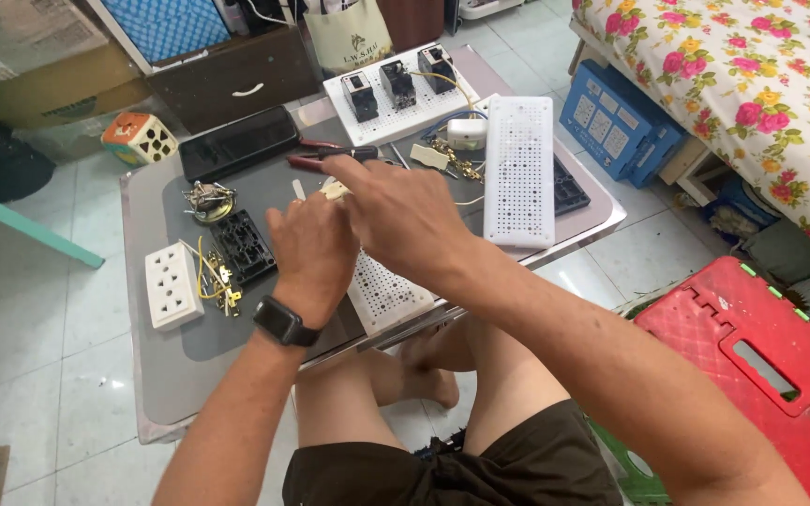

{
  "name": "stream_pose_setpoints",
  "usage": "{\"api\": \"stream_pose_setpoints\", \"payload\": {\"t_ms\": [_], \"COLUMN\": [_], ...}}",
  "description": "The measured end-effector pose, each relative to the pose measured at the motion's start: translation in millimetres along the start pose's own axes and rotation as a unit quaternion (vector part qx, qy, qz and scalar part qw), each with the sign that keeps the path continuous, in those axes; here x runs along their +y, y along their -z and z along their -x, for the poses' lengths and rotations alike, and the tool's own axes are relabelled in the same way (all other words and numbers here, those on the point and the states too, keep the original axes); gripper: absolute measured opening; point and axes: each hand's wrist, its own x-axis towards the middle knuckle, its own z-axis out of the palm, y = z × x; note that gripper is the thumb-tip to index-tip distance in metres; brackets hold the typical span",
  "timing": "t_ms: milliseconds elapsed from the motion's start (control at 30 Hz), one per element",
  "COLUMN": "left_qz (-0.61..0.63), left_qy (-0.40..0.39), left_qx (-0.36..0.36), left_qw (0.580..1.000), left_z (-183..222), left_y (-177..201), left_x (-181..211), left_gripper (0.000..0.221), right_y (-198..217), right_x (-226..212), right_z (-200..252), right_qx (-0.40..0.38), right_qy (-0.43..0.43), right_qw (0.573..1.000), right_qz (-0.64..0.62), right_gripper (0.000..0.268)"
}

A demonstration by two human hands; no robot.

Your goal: A person is wiring and assembling an electrical switch and outlet on a workbench using hand tools.

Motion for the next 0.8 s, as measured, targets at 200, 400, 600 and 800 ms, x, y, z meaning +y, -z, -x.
{"api": "stream_pose_setpoints", "payload": {"t_ms": [200, 400, 600, 800], "left_qz": [0.028, -0.012, 0.058, 0.208], "left_qy": [-0.024, -0.085, 0.004, 0.164], "left_qx": [-0.124, -0.228, -0.348, -0.397], "left_qw": [0.992, 0.97, 0.936, 0.879], "left_z": [-28, -36, -56, -65], "left_y": [-6, 5, 25, 73], "left_x": [-12, -17, -16, -7], "left_gripper": [0.021, 0.02, 0.022, 0.024], "right_y": [25, 4, -74, -108], "right_x": [-10, -29, -4, 4], "right_z": [61, 189, 272, 269], "right_qx": [0.153, 0.19, -0.029, -0.137], "right_qy": [-0.062, -0.309, -0.366, -0.473], "right_qw": [0.975, 0.845, 0.67, 0.581], "right_qz": [-0.147, -0.392, -0.645, -0.649], "right_gripper": [0.028, 0.008, 0.018, 0.022]}}
